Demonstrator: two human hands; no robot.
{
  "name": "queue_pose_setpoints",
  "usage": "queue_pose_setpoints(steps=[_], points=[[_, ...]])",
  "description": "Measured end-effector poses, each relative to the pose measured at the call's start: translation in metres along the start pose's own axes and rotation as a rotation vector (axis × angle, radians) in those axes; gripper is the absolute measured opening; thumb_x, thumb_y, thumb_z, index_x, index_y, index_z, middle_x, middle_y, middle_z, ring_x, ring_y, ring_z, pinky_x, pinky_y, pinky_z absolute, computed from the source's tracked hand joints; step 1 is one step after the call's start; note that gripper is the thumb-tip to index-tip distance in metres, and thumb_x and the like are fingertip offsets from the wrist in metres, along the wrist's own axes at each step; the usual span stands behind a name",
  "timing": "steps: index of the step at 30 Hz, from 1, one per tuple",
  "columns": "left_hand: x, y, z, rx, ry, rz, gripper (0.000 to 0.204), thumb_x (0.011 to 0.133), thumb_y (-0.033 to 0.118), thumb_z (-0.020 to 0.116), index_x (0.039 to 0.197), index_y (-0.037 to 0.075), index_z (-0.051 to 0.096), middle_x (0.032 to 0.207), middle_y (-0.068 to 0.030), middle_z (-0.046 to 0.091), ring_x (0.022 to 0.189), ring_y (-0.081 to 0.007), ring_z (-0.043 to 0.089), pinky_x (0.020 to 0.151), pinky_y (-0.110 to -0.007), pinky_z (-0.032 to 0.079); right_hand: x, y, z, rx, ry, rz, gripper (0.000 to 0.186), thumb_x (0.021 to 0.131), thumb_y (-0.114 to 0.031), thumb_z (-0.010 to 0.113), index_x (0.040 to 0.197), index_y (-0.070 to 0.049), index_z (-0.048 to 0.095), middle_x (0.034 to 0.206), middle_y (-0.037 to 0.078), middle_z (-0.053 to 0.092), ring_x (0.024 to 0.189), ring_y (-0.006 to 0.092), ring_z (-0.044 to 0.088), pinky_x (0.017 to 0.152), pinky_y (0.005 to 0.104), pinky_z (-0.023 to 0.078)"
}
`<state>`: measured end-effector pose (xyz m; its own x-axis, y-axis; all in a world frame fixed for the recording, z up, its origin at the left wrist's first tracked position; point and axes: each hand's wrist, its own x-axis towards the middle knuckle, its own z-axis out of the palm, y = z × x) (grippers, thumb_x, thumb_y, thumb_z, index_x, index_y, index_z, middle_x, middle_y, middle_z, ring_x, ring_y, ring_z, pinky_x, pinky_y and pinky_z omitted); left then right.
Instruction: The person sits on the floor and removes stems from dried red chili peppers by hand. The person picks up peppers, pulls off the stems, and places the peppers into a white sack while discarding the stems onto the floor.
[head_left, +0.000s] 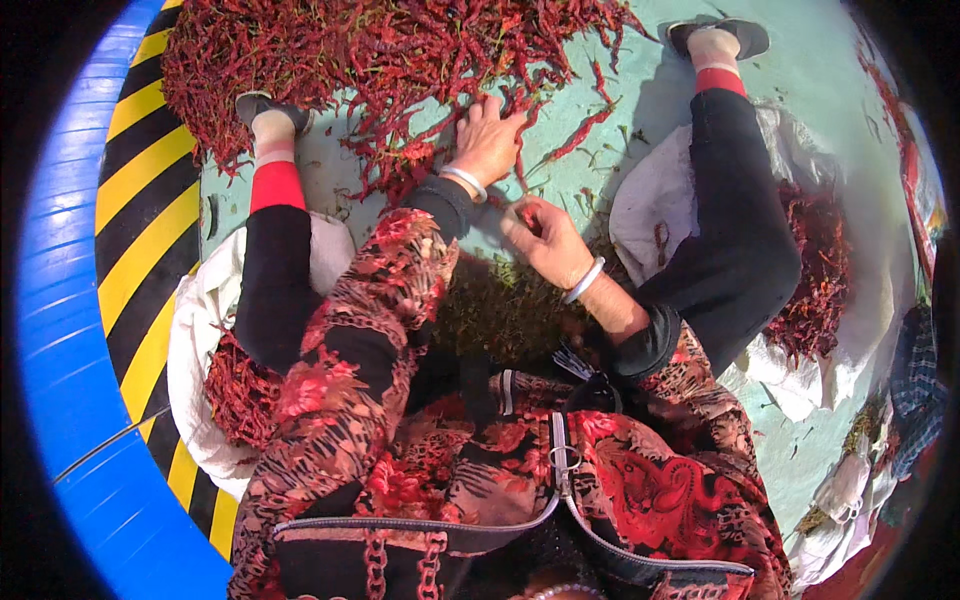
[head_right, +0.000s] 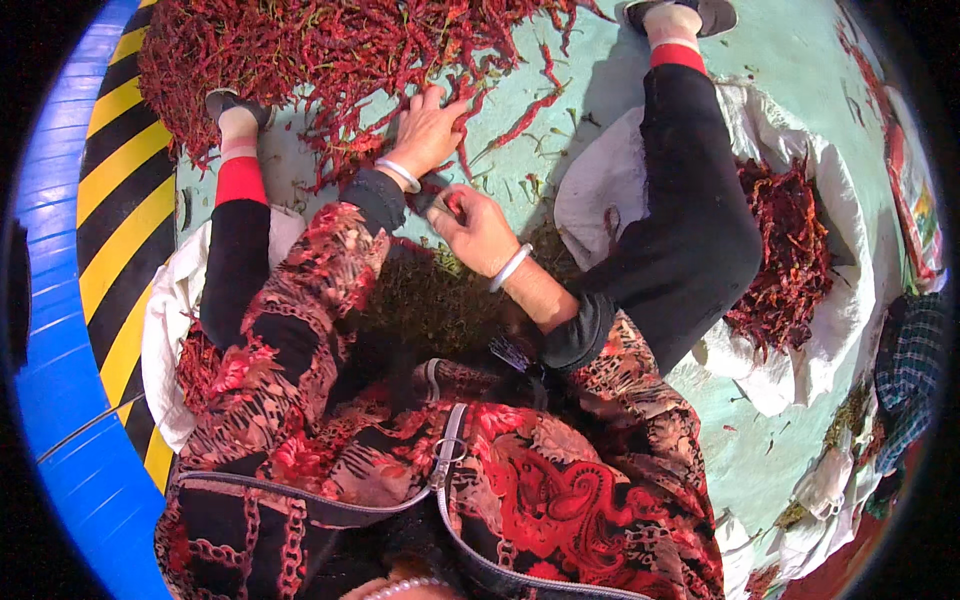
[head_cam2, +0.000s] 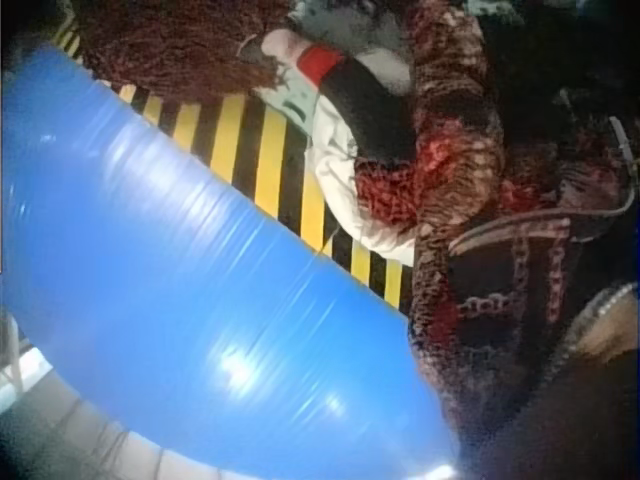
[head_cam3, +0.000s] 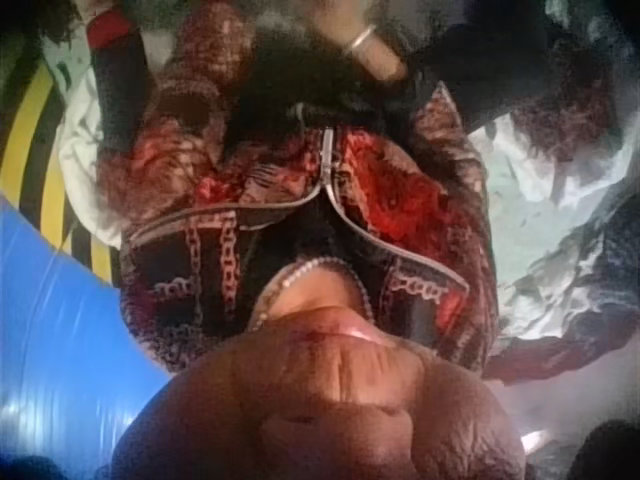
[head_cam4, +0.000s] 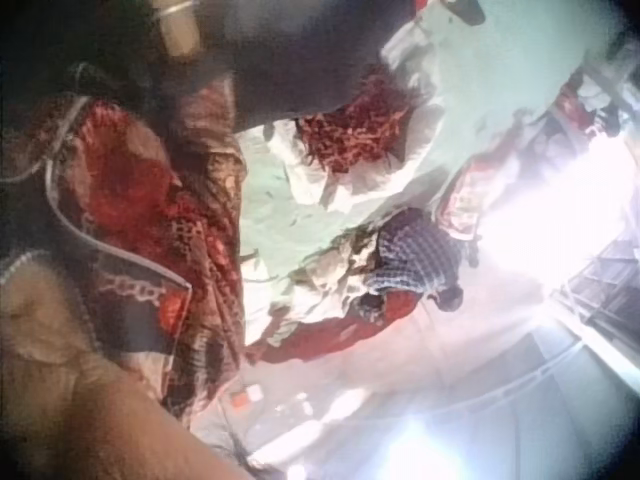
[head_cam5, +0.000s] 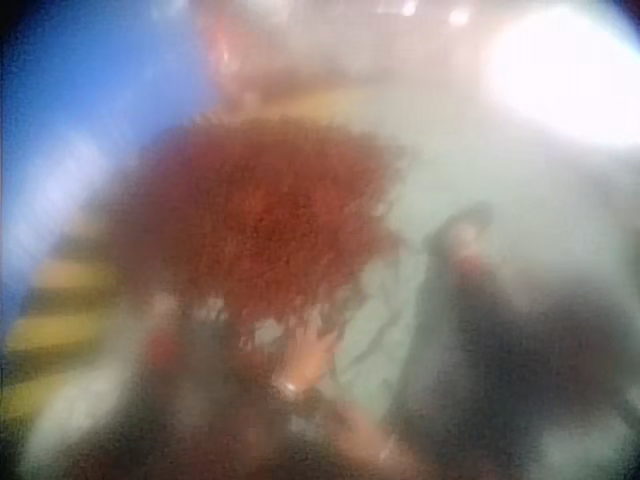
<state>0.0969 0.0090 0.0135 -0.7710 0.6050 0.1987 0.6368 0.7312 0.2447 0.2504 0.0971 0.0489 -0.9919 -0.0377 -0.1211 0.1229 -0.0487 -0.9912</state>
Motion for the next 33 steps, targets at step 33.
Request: queue_pose_setpoints(steps=[33], points=[[-0.005, -0.062, -0.040, -1.333, 0.126, -0.460, 0.008, 0.081, 0.002, 0.052, 0.086, -0.001, 0.057, 0.080, 0.0004, 0.054, 0.072, -0.0070, 0.048, 0.066, -0.021, 0.039, 0.016, 0.009, -0.011, 0.070, 0.079, 0.054, 0.018, 0.082, -0.014, 0.058, 0.071, -0.001, 0.055, 0.058, -0.003, 0.047, 0.057, 0.0054, 0.040, 0.052, 0.0232, 0.036]])
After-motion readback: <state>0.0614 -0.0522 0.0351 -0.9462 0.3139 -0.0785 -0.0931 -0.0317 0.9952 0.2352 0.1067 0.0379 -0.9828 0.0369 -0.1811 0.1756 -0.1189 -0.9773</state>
